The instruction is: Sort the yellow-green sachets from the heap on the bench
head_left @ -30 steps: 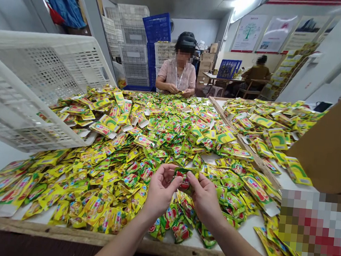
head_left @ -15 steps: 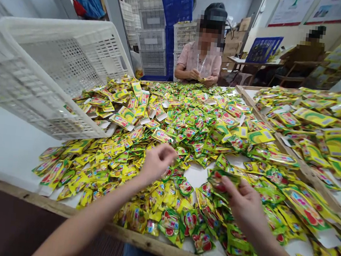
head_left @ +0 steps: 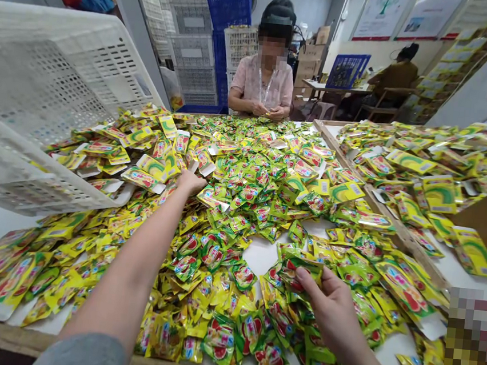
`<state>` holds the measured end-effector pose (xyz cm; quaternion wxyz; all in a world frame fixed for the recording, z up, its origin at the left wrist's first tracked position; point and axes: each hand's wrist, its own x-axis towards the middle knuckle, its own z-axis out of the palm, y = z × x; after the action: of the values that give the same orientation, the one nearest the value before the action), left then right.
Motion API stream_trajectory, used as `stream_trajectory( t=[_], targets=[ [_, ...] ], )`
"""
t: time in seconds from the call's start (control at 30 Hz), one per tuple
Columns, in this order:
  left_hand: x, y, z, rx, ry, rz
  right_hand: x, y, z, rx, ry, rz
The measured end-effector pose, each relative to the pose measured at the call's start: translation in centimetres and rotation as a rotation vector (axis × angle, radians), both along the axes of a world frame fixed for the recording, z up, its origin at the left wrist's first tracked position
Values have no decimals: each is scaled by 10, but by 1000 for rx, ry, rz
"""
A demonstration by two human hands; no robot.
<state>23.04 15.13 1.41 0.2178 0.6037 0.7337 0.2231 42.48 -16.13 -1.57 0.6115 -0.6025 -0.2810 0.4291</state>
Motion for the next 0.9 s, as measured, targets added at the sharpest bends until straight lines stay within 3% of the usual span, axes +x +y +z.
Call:
stream_trajectory(
  t=[0.13,0.23,0.27,0.37,0.47,0.6,0.67,0.77,0.9],
  targets=[
    [-24,-34,27,116,-37,-98,5,0,-5,16,-3,10],
    [-31,-98,31,259,-90,-300,3,2,5,63,-53,-53],
    [-31,-124,27,341,-136,-448,1,3,12,100,-87,-74],
    [-23,-200,3,528,-150,-678,-11,3,37,267,-198,-67],
    [-10,-249,-22,598,-159,-725,-27,1,56,470,-331,-49],
    [3,-271,-38,760,-184,-605,-35,1,66,560,-757,94],
    [7,-272,-42,803,-142,-575,-31,1,69,478,-913,287],
    [12,-271,-48,789,-59,-620,-23,3,71,280,-950,516],
    [15,-271,-54,769,-73,-690,-17,6,67,168,-911,401]
  ],
)
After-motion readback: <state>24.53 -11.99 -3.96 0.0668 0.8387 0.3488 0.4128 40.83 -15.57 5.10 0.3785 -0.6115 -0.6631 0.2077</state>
